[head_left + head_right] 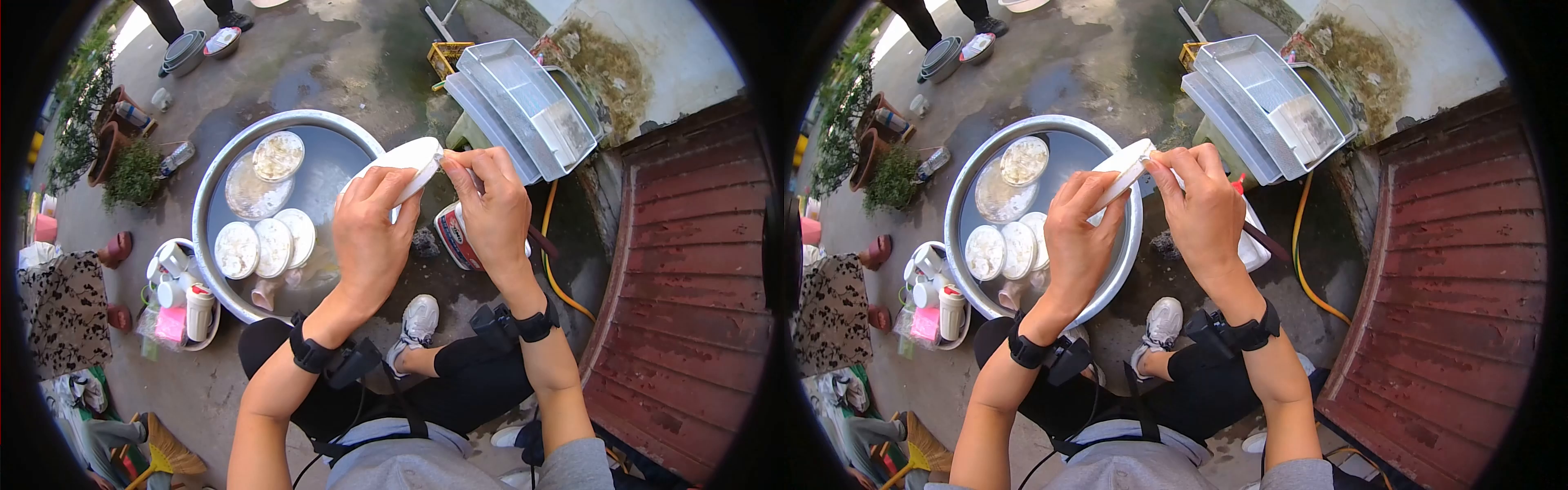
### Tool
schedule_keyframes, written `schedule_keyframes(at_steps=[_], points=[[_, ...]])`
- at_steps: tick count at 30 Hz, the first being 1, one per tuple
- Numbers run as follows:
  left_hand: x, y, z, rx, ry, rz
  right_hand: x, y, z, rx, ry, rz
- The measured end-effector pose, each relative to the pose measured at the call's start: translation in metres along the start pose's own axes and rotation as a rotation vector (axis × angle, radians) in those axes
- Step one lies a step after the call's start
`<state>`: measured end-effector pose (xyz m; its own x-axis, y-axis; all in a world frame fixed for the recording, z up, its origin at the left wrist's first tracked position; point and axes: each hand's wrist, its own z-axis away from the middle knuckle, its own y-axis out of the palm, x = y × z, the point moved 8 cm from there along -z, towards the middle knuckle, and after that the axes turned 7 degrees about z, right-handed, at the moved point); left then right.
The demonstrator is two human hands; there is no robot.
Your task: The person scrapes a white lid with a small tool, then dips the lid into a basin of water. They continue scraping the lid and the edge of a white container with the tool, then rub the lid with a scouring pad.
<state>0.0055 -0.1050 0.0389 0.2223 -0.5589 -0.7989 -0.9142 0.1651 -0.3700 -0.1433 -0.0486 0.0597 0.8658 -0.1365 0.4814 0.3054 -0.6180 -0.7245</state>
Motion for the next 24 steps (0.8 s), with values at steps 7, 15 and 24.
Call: schedule_keyframes(at_steps=[7, 15, 24], points=[[0.003, -0.002, -0.002, -0.012, 0.012, 0.008, 0.008, 0.001, 0.002, 0.017, -0.024, -0.022], [-0.003, 0.0, 0.002, 0.001, 0.01, 0.018, 0.008, -0.004, 0.001, -0.012, -0.027, 0.035], [0.007, 0.002, 0.0, 0.01, -0.074, 0.098, 0.01, -0.002, 0.002, -0.065, -0.043, 0.032]])
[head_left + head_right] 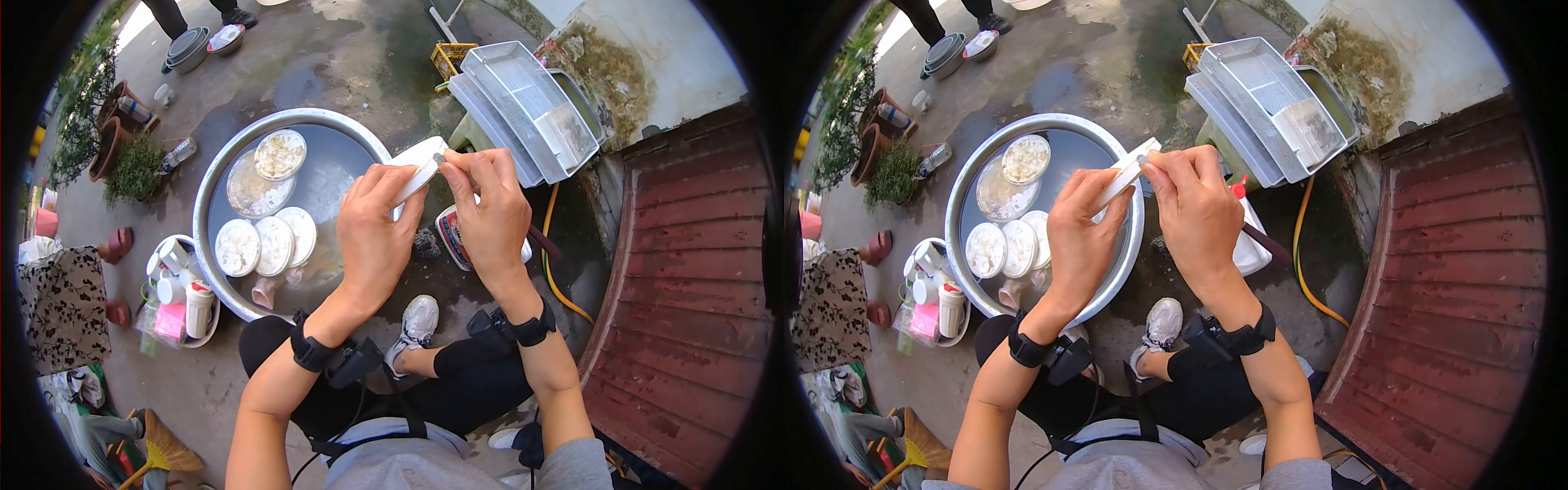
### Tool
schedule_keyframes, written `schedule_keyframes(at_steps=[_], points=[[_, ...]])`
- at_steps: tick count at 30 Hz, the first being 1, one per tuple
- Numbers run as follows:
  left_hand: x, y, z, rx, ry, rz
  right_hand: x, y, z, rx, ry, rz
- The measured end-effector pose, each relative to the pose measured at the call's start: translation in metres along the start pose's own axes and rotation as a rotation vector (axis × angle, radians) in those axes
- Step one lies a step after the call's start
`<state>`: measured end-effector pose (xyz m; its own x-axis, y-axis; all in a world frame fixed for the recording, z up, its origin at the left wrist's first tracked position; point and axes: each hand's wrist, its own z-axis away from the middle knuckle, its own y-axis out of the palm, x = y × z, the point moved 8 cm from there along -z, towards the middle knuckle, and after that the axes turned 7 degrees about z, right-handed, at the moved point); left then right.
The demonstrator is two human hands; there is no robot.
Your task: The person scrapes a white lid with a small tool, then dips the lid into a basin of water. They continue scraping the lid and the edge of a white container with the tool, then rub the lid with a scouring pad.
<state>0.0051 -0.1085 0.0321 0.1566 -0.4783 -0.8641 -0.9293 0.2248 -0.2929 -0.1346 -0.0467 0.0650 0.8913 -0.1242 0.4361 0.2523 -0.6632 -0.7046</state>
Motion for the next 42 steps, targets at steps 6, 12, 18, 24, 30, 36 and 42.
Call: schedule_keyframes(at_steps=[6, 12, 18, 24, 30, 36, 42], points=[[0.001, 0.0, 0.0, 0.017, -0.039, 0.018, 0.002, 0.003, 0.001, 0.017, 0.006, -0.01], [0.005, 0.0, 0.001, -0.012, -0.047, 0.112, 0.018, 0.0, 0.003, -0.027, -0.125, 0.031], [0.008, 0.0, 0.002, -0.006, -0.116, 0.125, 0.017, 0.001, 0.005, 0.0, -0.097, 0.047], [0.006, -0.002, 0.0, 0.002, -0.118, 0.124, 0.016, 0.003, 0.002, -0.037, -0.123, 0.061], [0.011, -0.001, 0.001, -0.026, -0.15, 0.228, 0.029, 0.003, 0.008, -0.018, -0.171, 0.063], [0.009, -0.001, 0.001, 0.0, -0.159, 0.174, 0.03, -0.002, 0.005, -0.025, -0.164, 0.087], [0.008, -0.004, -0.001, -0.039, -0.109, 0.17, 0.032, -0.001, 0.005, -0.041, -0.232, 0.11]])
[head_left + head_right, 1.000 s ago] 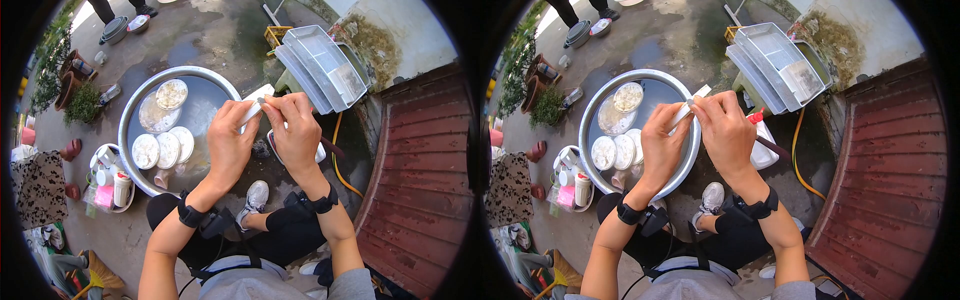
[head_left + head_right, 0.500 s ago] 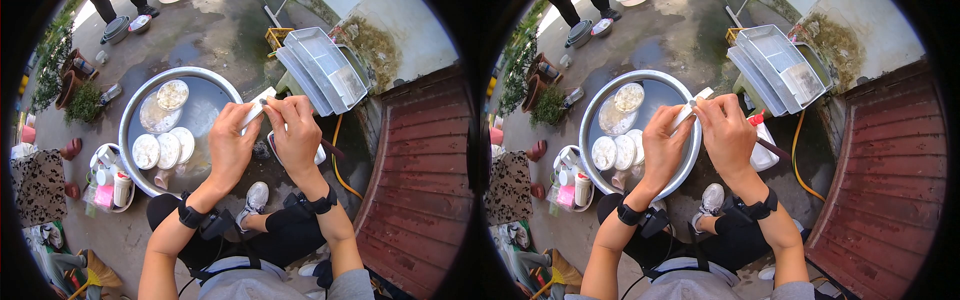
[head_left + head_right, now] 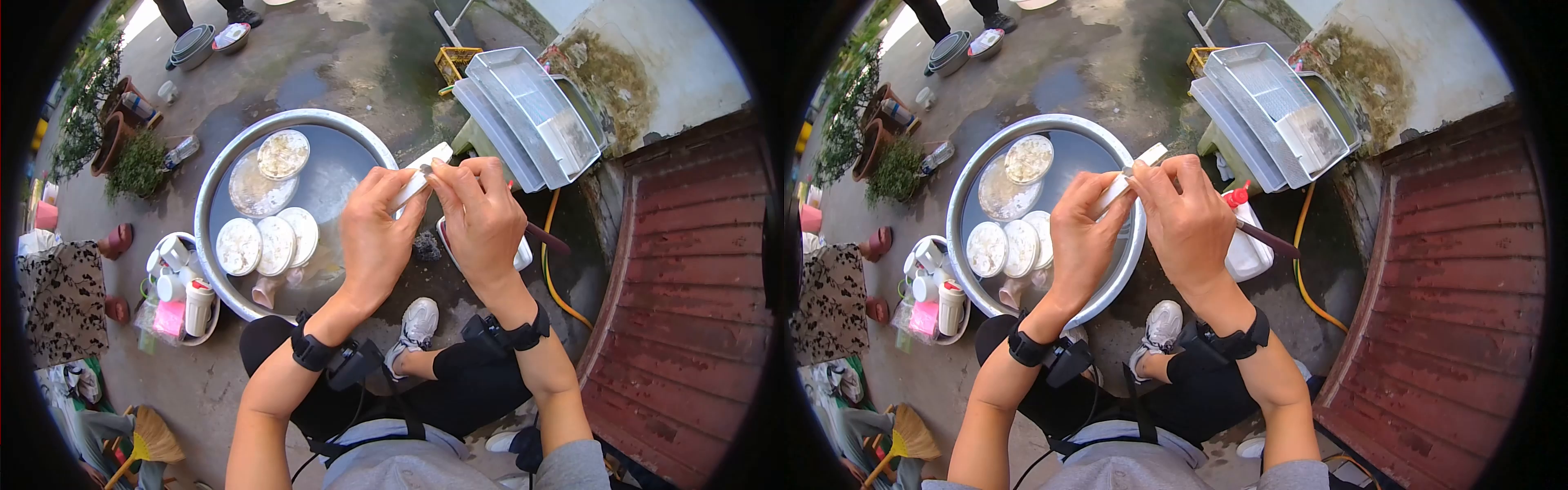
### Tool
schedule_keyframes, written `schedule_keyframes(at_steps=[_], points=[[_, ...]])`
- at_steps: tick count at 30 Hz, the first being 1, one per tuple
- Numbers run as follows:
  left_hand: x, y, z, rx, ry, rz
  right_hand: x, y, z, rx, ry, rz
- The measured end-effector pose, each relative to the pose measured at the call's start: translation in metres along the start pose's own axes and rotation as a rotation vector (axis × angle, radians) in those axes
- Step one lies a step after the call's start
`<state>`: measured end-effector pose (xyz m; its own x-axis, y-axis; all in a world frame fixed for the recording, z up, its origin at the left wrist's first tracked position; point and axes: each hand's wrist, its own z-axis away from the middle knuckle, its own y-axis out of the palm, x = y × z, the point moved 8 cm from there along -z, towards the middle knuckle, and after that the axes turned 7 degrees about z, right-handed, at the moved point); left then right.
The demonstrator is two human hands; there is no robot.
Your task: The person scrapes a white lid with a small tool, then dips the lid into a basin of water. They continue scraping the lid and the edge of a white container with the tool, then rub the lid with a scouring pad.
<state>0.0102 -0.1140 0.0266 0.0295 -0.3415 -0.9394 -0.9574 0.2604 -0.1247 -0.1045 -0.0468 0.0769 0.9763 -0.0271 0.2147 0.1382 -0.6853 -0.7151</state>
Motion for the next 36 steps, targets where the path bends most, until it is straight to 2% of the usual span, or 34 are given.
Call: schedule_keyframes(at_steps=[2, 7, 13, 17, 19, 22, 24, 27, 33, 35, 36], points=[[0.001, 0.002, 0.001, 0.031, -0.05, -0.006, 0.001, -0.003, 0.0, -0.006, 0.02, 0.03], [0.003, 0.001, 0.0, -0.003, -0.029, 0.04, 0.008, 0.0, 0.002, 0.006, -0.041, -0.013], [0.002, 0.003, 0.003, 0.016, -0.053, 0.047, -0.023, 0.001, 0.001, -0.009, 0.138, 0.028], [0.002, 0.004, 0.003, -0.017, -0.014, 0.093, 0.001, 0.0, 0.002, -0.011, 0.014, -0.017], [0.0, 0.003, 0.003, 0.004, -0.038, 0.073, -0.009, 0.001, 0.0, -0.011, 0.032, -0.012], [0.002, 0.001, 0.003, 0.018, -0.025, 0.042, -0.031, 0.002, 0.001, -0.001, 0.172, 0.033], [0.001, 0.003, 0.004, 0.021, 0.012, 0.037, -0.022, -0.002, 0.002, 0.0, 0.138, -0.007], [0.003, 0.003, 0.003, 0.01, -0.037, 0.1, -0.013, 0.0, 0.002, -0.009, 0.082, -0.06], [0.003, 0.007, 0.004, 0.065, -0.057, 0.077, -0.048, 0.004, 0.004, 0.016, 0.283, -0.113], [0.007, 0.011, 0.005, 0.041, -0.099, 0.311, -0.044, 0.003, 0.004, 0.035, 0.296, -0.144], [0.008, 0.011, 0.005, 0.041, -0.099, 0.31, -0.039, 0.004, 0.003, 0.026, 0.244, -0.174]])
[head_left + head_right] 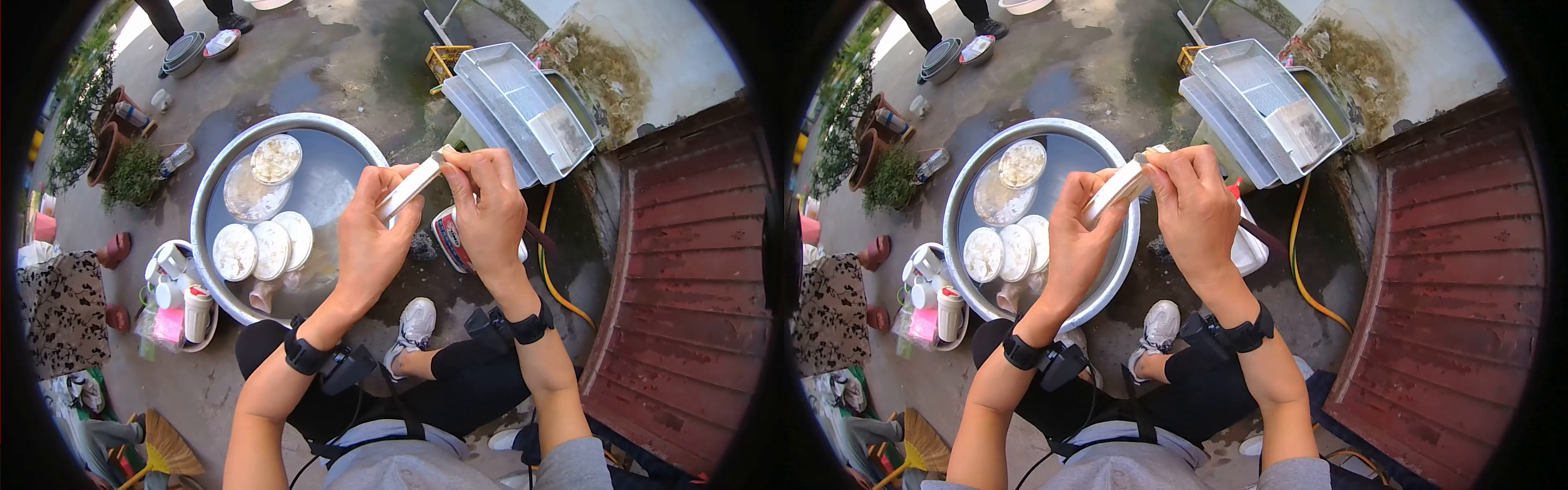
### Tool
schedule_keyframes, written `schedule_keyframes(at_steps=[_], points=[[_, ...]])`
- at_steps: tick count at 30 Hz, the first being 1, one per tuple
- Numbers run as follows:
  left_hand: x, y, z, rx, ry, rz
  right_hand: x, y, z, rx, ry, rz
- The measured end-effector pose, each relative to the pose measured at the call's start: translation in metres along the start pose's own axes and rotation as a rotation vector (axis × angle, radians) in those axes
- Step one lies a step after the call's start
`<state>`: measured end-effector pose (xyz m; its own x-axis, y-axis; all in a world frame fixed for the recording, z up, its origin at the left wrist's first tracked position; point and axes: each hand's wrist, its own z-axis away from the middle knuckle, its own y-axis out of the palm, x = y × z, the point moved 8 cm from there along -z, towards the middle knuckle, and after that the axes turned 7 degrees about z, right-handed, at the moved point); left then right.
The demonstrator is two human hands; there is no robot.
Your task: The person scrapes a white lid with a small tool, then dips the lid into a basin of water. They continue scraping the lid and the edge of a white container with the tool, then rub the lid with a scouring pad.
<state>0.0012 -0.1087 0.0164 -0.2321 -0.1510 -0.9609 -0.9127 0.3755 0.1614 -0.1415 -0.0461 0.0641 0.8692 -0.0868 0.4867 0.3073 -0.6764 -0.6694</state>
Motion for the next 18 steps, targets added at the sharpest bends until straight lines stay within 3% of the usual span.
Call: schedule_keyframes(at_steps=[6, 18], points=[[0.007, 0.0, 0.002, 0.045, -0.116, -0.099, -0.003, -0.001, -0.003, 0.022, -0.005, 0.004], [-0.001, 0.002, 0.005, 0.035, 0.012, -0.277, -0.002, -0.001, -0.003, 0.018, 0.004, 0.007]])
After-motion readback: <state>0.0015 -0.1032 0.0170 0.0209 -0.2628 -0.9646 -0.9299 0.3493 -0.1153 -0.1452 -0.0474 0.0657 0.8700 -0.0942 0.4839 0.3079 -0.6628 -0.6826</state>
